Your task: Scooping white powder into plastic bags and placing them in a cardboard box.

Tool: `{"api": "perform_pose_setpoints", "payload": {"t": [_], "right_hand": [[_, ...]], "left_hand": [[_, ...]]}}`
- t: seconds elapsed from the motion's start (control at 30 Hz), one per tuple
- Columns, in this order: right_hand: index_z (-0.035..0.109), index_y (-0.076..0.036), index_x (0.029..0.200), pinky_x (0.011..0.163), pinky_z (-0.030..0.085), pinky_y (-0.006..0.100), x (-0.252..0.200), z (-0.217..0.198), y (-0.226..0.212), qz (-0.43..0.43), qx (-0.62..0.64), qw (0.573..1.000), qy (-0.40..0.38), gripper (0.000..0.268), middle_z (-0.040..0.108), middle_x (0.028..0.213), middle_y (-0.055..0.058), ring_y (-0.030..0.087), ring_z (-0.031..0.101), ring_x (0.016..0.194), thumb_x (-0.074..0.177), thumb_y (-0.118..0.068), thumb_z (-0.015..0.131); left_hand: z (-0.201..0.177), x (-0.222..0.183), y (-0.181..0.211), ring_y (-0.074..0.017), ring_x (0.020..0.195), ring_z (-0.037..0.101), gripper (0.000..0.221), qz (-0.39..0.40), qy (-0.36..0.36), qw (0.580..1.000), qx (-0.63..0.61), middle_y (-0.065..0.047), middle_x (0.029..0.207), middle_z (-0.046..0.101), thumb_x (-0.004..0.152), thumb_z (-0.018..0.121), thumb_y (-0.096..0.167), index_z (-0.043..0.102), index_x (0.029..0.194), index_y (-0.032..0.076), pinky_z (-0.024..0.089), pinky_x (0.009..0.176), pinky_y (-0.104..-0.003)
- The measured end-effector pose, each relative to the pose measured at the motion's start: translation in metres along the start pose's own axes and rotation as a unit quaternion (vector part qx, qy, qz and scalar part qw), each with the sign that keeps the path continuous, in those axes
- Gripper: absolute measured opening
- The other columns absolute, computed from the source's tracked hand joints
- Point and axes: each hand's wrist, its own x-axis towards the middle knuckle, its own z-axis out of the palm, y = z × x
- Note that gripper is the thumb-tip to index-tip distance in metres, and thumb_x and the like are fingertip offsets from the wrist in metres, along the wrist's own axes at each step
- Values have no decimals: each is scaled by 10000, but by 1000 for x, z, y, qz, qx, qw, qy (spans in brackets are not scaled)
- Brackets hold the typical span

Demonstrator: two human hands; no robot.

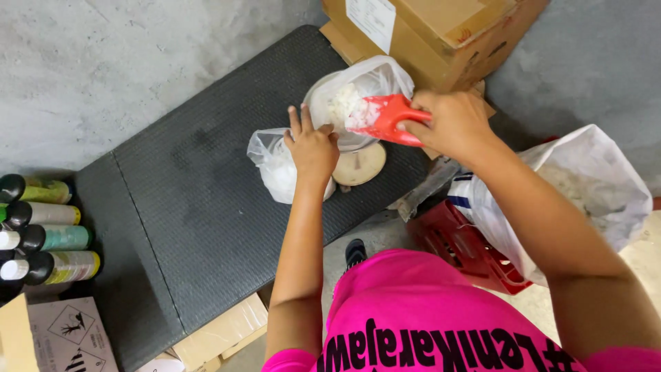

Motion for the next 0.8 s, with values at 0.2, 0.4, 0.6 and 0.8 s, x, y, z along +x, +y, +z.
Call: {"api": "perform_pose_setpoints", "payload": {"t": [0.2, 0.4, 0.6, 0.8], "right_hand": [[772, -120, 969, 659, 545, 486, 61, 30, -30, -151, -170, 973, -24, 280, 744, 833, 154, 370, 709, 755, 824, -358, 798], [763, -133, 873, 708, 550, 455, 75, 57, -40, -189, -293, 936, -54, 88, 747, 835, 134, 310, 730, 764, 847, -208, 725], [764, -105, 984, 694, 543, 457, 46, 31, -28, -155, -228, 961, -1, 215, 741, 769, 120, 295, 719, 684, 857, -278, 759], [773, -80, 1056, 663, 543, 440, -13, 14, 15, -58, -73, 989, 112, 357, 728, 845, 156, 344, 692, 726, 885, -383, 851]], "left_hand": [[2, 16, -19, -392, 1139, 633, 490, -74, -53, 994, -61, -198, 1498, 502, 863, 725, 149, 618, 1322, 16, 518, 900, -544], [9, 8, -29, -413, 1030, 704, 543, -41, -9, 990, -134, -226, 1430, 555, 790, 677, 7, 637, 1331, 22, 594, 831, -448], [-14, -6, -18, -375, 1021, 717, 564, -1, 22, 986, -164, -195, 1449, 550, 756, 770, 61, 669, 1311, 86, 592, 811, -427], [-57, -17, 27, -181, 690, 687, 449, -21, 53, 950, -306, -153, 1473, 577, 904, 708, 46, 668, 1346, 108, 581, 682, -310]]}}
